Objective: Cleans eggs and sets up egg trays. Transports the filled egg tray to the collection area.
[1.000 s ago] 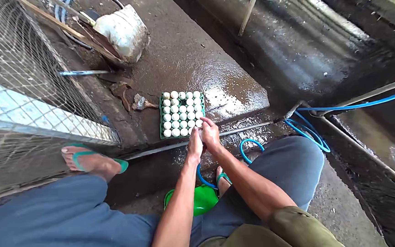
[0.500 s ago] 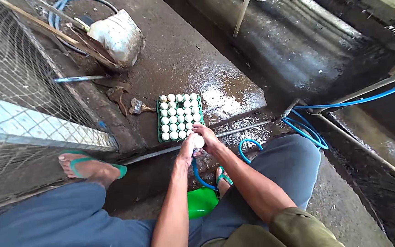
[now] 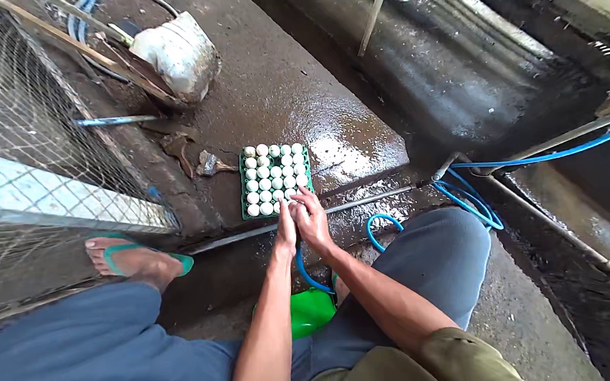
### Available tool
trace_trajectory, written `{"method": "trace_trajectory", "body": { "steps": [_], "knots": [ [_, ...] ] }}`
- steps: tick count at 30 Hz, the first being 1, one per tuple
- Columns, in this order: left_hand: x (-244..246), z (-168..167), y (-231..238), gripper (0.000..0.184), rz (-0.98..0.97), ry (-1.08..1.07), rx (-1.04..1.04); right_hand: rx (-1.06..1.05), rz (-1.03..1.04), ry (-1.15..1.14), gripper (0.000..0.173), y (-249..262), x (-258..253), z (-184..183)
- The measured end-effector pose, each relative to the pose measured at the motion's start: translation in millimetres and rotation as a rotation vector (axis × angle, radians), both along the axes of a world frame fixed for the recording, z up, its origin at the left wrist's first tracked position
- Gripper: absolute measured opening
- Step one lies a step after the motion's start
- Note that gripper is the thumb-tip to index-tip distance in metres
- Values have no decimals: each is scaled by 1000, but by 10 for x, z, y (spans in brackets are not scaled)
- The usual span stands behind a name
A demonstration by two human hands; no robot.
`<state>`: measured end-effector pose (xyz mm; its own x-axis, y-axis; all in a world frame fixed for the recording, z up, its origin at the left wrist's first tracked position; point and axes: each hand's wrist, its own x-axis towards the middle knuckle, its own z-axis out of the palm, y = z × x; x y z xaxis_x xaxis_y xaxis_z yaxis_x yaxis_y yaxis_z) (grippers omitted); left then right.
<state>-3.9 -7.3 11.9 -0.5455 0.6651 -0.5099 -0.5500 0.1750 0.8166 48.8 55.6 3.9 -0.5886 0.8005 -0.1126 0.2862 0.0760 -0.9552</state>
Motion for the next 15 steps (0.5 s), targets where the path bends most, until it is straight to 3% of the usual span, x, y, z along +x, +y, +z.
{"method": "trace_trajectory", "body": {
  "steps": [3, 7, 10, 13, 15],
  "knots": [
    [53, -29, 62, 60, 45, 68, -83, -158, -83, -43, 38, 120, -67, -42],
    [34, 7, -59, 47, 21, 100, -25, 71, 12, -13, 34, -127, 23, 28],
    [56, 13, 44, 51, 1, 36, -108, -81, -29, -88, 40, 119, -56, 60],
    [61, 34, -58, 47, -10, 92, -22, 130, 55, -120, 39, -80, 3, 101],
    [42, 67, -76, 47, -41, 88, -20, 141, 68, -83, 37, -43, -12, 124]
  ]
}}
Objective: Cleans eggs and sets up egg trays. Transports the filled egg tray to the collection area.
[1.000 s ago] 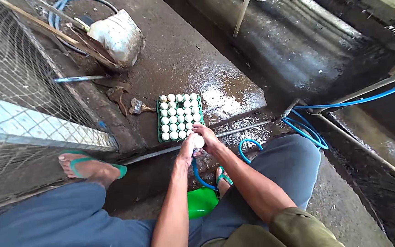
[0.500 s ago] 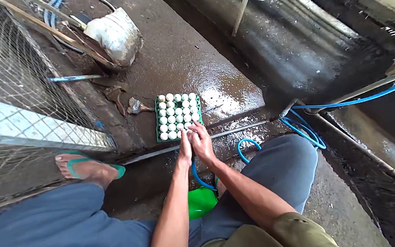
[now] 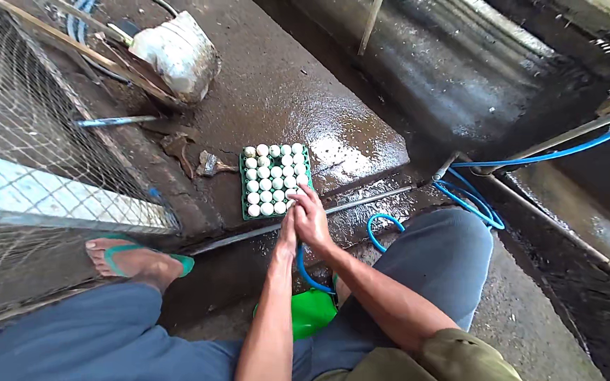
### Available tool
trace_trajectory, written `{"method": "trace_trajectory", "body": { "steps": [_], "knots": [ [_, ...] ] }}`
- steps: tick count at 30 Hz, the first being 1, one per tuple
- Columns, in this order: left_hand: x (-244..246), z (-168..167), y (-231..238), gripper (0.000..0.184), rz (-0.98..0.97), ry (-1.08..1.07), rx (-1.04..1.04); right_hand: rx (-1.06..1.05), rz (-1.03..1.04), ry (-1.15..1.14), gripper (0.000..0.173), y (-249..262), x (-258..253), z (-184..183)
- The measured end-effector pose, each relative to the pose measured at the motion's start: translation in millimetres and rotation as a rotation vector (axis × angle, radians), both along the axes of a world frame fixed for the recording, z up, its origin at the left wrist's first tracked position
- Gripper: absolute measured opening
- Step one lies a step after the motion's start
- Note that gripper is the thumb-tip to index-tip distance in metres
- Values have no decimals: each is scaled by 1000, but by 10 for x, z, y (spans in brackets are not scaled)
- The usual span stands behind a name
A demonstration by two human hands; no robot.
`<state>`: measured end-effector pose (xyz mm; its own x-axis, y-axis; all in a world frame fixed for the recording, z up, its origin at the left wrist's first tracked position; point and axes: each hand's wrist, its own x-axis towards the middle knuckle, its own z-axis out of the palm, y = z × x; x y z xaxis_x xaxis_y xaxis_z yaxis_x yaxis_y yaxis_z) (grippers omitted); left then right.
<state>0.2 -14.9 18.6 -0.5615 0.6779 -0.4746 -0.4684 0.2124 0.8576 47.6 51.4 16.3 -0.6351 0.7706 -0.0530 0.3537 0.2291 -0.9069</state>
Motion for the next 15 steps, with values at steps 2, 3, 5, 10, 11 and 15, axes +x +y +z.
{"method": "trace_trajectory", "body": {
  "steps": [2, 3, 5, 10, 11, 15],
  "knots": [
    [7, -26, 68, 51, -39, -86, -7, -284, -62, -16, 40, 240, -55, -5],
    [-2, -57, 72, 53, -71, -137, 33, -470, -108, -12, 42, 331, -76, -41],
    [-7, -97, 73, 51, -86, -179, 54, -784, -213, 32, 38, 391, -79, -88],
    [-64, -161, 83, 33, 10, -101, 17, -685, -218, 87, 36, 252, -44, 19],
    [-48, -147, 82, 39, 54, -60, 4, -480, -147, 38, 37, 156, -37, 40],
    [19, -78, 71, 41, 54, 45, 13, -223, -72, 6, 38, 105, -27, -52]
  ]
}}
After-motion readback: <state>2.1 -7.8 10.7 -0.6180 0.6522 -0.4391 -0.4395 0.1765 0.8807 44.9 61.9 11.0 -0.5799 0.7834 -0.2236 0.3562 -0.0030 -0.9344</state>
